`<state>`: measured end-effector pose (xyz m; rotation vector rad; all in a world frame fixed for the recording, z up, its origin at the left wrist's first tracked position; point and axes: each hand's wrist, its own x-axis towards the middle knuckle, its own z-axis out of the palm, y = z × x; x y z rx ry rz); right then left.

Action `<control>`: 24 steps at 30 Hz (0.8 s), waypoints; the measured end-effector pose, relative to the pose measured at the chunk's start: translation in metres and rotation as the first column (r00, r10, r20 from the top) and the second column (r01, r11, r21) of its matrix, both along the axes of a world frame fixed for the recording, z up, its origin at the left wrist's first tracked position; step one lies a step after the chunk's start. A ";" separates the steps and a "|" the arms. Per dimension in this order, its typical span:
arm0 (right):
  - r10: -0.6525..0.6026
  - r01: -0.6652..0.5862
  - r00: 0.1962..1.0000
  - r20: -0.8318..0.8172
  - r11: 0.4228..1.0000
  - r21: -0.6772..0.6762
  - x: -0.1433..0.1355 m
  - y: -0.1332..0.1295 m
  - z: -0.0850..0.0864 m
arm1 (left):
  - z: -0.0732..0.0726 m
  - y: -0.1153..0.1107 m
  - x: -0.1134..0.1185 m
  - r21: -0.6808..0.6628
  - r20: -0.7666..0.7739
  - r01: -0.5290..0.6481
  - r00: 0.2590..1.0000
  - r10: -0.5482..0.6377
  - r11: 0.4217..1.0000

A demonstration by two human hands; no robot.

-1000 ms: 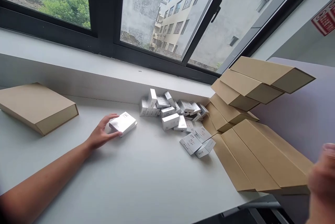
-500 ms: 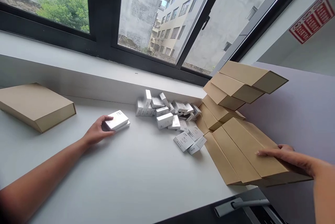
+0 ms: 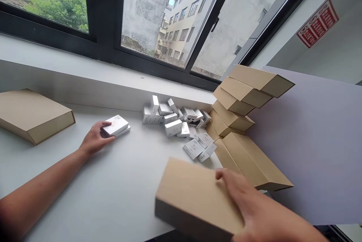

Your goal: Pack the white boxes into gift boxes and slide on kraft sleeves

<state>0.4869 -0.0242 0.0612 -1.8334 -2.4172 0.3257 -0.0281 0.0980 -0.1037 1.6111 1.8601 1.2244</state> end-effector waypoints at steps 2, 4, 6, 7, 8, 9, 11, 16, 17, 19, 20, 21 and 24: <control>0.212 -0.212 0.977 -0.030 0.934 -0.286 -0.065 -0.004 -0.016 | 0.000 -0.001 -0.001 0.033 -0.067 -0.101 0.992 0.103 0.994; 0.342 -0.352 0.936 -0.084 0.898 -0.263 -0.109 0.004 -0.033 | 0.003 -0.003 0.000 0.127 -0.180 -0.181 0.963 0.202 0.975; 0.390 -0.401 0.910 -0.138 0.914 -0.062 -0.129 0.022 -0.049 | 0.008 -0.007 0.004 0.278 -0.299 -0.146 0.926 0.230 0.949; 0.367 -0.363 0.913 -0.176 0.930 0.055 -0.133 0.033 -0.057 | 0.011 -0.009 0.008 0.346 -0.340 -0.067 0.920 0.192 0.936; 0.305 -0.275 0.922 -0.237 0.949 0.151 -0.135 0.044 -0.066 | 0.014 -0.013 0.013 0.393 -0.376 0.046 0.919 0.115 0.918; 0.207 -0.144 0.921 -0.329 0.968 0.206 -0.135 0.054 -0.075 | 0.017 -0.017 0.018 0.410 -0.406 0.177 0.914 0.005 0.895; -0.030 0.134 0.820 -0.571 0.981 0.140 -0.138 0.066 -0.095 | 0.020 -0.027 0.032 0.341 -0.425 0.447 0.858 -0.288 0.827; -0.291 0.195 0.374 -0.881 0.953 -0.232 -0.179 0.056 -0.144 | 0.011 -0.051 0.073 0.084 0.041 0.610 0.788 -0.614 0.788; -0.293 0.178 0.308 -0.905 0.952 -0.248 -0.189 0.051 -0.151 | 0.009 -0.053 0.078 0.047 0.135 0.598 0.790 -0.598 0.800; -0.303 0.164 0.187 -0.934 0.947 -0.275 -0.207 0.042 -0.160 | 0.008 -0.055 0.084 -0.025 0.223 0.608 0.777 -0.589 0.793; -0.313 0.158 0.142 -0.939 0.944 -0.291 -0.212 0.038 -0.162 | 0.009 -0.054 0.084 -0.052 0.225 0.617 0.773 -0.593 0.785; -0.323 0.143 0.119 -0.939 0.941 -0.306 -0.215 0.035 -0.163 | 0.010 -0.054 0.083 -0.072 0.208 0.617 0.778 -0.593 0.784; -0.332 0.060 0.161 -0.930 0.943 -0.326 -0.216 0.030 -0.165 | 0.013 -0.050 0.079 -0.061 0.129 0.595 0.801 -0.585 0.802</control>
